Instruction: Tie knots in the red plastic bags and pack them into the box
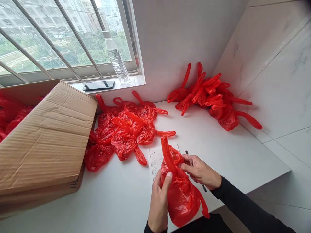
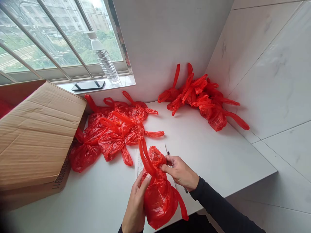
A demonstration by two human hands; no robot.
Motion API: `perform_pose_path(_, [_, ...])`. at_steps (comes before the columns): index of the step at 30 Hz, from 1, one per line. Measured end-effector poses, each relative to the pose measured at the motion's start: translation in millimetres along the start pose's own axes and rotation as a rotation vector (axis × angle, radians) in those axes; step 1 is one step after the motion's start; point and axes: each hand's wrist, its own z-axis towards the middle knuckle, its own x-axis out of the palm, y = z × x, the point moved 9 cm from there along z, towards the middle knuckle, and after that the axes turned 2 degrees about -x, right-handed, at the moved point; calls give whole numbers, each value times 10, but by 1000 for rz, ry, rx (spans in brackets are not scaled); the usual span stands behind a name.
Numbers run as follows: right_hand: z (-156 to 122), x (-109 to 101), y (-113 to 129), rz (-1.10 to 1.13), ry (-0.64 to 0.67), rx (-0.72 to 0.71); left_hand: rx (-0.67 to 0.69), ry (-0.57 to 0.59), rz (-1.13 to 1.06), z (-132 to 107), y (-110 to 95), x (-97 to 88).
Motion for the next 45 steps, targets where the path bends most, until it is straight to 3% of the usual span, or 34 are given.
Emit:
perform_pose_path(4, [-10,6,-34,15,14,49,-99,2,-181,21,96,-4])
perform_pose_path(11, [-16,-106,-217,-41,-24,113,-87,-9,-231,46,55,7])
perform_pose_path(16, [6,-181,-185,-70,-70,55,-72,-42,-178,53,39,-25])
perform_pose_path(27, [54,-6,-26,-35,-53,18,-78,129,34,21,25,109])
perform_pose_path(45, [76,-82,-207,44,-68,55,-86,88,-16,22,48,60])
